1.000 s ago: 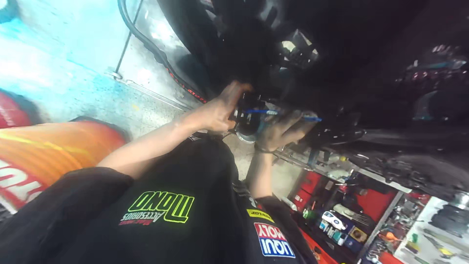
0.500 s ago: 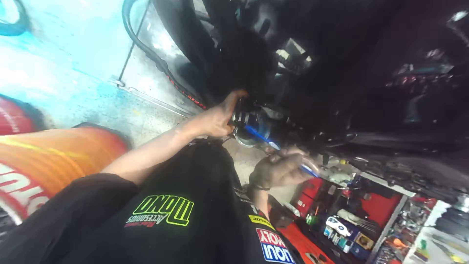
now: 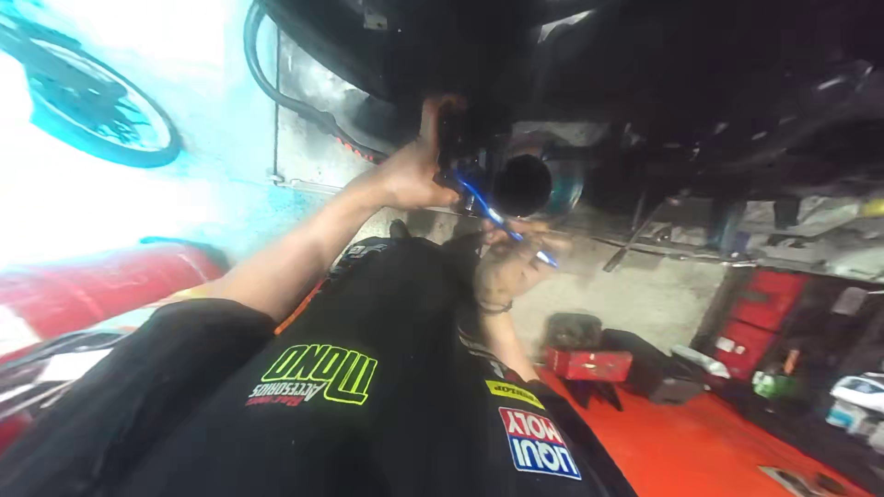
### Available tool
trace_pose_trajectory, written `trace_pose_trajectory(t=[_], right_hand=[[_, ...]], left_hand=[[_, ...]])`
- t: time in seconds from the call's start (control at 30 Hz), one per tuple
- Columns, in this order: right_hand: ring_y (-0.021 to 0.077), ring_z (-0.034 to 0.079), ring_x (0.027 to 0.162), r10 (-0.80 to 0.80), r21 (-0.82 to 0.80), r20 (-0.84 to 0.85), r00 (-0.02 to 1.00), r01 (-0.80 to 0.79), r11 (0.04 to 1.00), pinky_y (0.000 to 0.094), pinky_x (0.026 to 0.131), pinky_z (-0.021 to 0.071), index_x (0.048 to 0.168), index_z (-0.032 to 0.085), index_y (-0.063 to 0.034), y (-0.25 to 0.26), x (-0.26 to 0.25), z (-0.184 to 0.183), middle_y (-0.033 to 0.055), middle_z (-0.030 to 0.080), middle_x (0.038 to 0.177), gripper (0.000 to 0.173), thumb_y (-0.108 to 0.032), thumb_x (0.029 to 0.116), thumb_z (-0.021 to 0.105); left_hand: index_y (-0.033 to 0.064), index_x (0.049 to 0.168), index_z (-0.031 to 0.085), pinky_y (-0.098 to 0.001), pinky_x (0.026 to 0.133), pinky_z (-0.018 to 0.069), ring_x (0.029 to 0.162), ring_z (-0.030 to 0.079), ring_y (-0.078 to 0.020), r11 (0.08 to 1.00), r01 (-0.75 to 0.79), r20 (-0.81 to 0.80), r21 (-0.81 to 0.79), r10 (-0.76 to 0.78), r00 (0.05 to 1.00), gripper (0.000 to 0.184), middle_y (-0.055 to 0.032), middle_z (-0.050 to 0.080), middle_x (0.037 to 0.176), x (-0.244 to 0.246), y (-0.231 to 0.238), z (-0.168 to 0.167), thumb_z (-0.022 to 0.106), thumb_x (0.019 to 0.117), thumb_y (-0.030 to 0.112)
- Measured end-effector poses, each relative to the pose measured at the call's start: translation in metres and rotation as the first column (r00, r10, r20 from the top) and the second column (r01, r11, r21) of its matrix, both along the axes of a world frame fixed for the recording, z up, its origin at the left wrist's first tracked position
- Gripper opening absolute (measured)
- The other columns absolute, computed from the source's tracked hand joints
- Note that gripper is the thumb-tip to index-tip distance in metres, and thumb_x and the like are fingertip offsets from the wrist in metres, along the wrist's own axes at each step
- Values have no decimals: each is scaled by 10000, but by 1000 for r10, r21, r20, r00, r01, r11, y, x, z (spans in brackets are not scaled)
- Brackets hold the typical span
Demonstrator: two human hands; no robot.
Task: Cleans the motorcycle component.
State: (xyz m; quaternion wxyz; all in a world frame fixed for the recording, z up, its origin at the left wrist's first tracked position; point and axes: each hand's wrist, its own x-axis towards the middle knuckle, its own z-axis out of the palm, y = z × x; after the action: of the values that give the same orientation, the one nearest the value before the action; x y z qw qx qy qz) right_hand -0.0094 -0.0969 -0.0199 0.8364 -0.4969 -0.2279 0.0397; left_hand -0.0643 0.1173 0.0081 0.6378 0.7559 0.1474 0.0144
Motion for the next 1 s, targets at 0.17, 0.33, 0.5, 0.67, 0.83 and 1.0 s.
trace_pose_trajectory(t=[0.17,0.33,0.5,0.67,0.83,1.0], right_hand=[[253,708,696,-31,59,3,1000,30,998,422,609,656,1148,547,-142,21,-11,-4,90,679,962,143,-266,1090,505],[265,701,704,-17,94,26,1000,15,995,427,626,646,1118,585,-147,22,-22,-6,97,682,936,129,-246,1041,612],[253,716,760,27,48,96,995,-31,998,446,674,663,1146,616,-200,4,-30,7,67,685,1024,107,-205,1039,612],[252,712,739,52,10,134,990,-54,998,437,625,663,1060,592,-155,13,-33,14,80,663,1011,58,-124,1020,618],[215,708,700,96,-220,283,954,-32,975,415,616,660,985,611,-116,4,-27,18,80,689,949,12,-119,995,618],[188,694,863,299,-544,572,764,81,835,322,756,628,933,587,-28,-37,-17,52,138,662,994,94,-74,947,668]], left_hand=[[78,1571,212,-282,1031,543,1187,626,-42,994,18,-88,103,-9,996,1131,-39,632,1331,2,2,4,913,704,266],[62,1562,184,-261,1007,558,1167,640,-41,999,0,-35,44,2,999,1130,-48,635,1315,5,7,7,904,700,189],[62,1575,154,-249,987,550,1139,639,-22,998,14,-96,67,-7,995,1133,-51,632,1307,1,1,13,889,720,178],[100,1595,92,-292,1002,560,1155,645,-51,999,13,-109,44,-8,994,1228,-60,626,1327,-4,-2,4,918,694,223],[85,1594,108,-299,973,577,1119,668,-64,1000,-14,-57,26,15,998,1151,-64,651,1291,1,-4,5,878,745,181],[45,1562,125,-331,974,587,1186,645,-115,991,-78,119,108,65,991,1201,-140,572,1380,-5,-12,21,908,667,215]])
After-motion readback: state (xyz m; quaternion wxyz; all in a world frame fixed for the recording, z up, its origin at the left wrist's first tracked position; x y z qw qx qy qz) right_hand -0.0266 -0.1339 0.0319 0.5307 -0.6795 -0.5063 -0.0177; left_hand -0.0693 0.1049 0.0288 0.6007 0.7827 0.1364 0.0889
